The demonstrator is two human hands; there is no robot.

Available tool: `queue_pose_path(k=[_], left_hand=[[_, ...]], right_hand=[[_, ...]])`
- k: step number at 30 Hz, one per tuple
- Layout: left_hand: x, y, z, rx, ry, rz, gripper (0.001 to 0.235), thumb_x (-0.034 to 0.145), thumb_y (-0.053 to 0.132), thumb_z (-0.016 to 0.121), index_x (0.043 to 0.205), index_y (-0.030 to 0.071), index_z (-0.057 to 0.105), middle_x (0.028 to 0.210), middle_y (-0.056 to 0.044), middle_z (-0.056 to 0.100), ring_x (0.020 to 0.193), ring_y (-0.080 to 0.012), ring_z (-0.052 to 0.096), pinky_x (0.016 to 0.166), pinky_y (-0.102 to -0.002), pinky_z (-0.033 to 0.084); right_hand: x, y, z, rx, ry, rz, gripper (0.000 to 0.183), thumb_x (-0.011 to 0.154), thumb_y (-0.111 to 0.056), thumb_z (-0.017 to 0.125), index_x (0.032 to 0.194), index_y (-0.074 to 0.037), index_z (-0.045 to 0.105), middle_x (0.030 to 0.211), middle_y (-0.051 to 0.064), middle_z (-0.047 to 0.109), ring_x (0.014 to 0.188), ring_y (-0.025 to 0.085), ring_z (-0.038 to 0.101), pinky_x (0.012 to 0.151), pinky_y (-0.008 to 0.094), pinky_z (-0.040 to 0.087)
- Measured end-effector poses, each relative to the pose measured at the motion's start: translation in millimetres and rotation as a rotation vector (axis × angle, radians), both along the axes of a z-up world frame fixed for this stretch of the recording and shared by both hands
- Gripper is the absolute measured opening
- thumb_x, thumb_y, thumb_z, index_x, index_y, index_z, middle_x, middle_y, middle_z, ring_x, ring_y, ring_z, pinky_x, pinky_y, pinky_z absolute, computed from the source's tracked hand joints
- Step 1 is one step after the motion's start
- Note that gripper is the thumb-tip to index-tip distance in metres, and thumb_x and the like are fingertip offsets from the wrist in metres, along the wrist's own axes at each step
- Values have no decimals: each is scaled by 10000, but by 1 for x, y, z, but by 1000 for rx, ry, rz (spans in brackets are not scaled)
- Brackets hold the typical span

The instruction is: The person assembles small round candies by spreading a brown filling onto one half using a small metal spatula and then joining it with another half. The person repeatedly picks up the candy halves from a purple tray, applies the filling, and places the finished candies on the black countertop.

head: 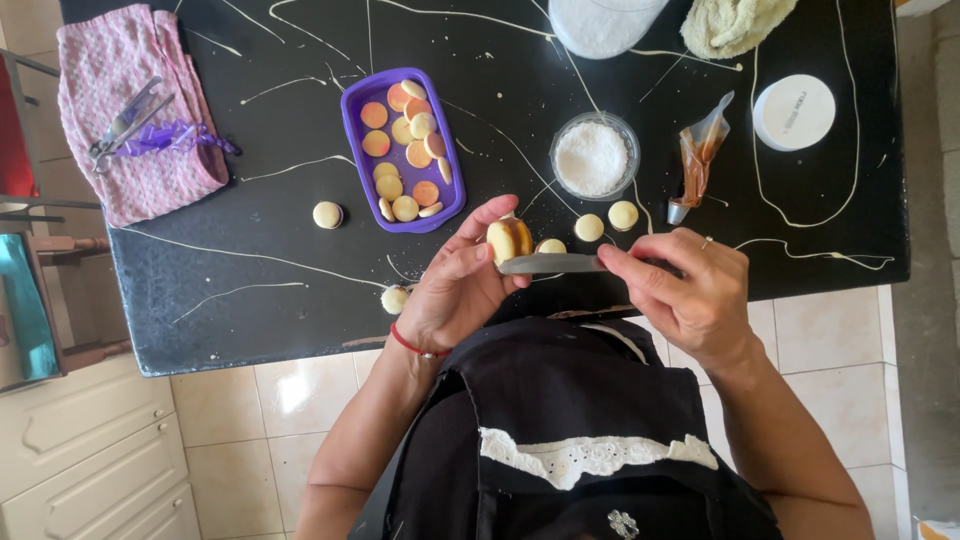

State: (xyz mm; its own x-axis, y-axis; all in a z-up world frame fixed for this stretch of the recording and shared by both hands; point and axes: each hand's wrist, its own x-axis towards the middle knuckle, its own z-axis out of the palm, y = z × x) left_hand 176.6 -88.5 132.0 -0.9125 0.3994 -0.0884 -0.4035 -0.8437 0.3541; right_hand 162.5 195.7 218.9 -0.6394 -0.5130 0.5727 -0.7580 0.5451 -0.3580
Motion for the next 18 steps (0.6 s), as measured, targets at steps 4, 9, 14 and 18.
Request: queue_pose_path(k=[4, 9, 14, 18], left_hand=[[-3, 3, 1, 6, 8, -37, 649, 1012, 125, 728, 1602, -19, 499, 1328, -222, 676, 1150, -325, 756, 937, -429, 684], [-4, 2, 8, -61, 26, -51, 683, 953, 57, 758, 1582, -53, 516, 1301, -239, 684, 1089, -343, 761, 867, -417, 687], [-3, 0, 8, -39, 4, -32, 665, 991, 81, 742, 1602, -25, 504, 1333, -206, 669, 1125, -296, 757, 898, -418, 692], [-2, 3, 4, -60, 50, -107, 744, 960, 91, 789, 1623, -34, 476, 1305, -222, 674, 1105, -289, 754, 917, -431, 688]], right_hand=[[-7, 1, 3, -55, -40, 12, 320, 1083, -76, 620, 1284, -83, 869, 959, 149, 716, 701, 254, 651, 631, 427, 604], [-9, 7, 6, -6, -28, 7, 345, 1080, -53, 603, 1290, -95, 874, 957, 129, 713, 686, 253, 654, 627, 419, 599], [1, 5, 0, -16, -15, 22, 335, 1087, -94, 601, 1292, -105, 867, 984, 135, 718, 702, 238, 642, 639, 411, 599], [-1, 6, -3, -47, -42, -4, 292, 1086, -88, 630, 1245, -85, 875, 998, 130, 731, 714, 275, 670, 632, 430, 597]])
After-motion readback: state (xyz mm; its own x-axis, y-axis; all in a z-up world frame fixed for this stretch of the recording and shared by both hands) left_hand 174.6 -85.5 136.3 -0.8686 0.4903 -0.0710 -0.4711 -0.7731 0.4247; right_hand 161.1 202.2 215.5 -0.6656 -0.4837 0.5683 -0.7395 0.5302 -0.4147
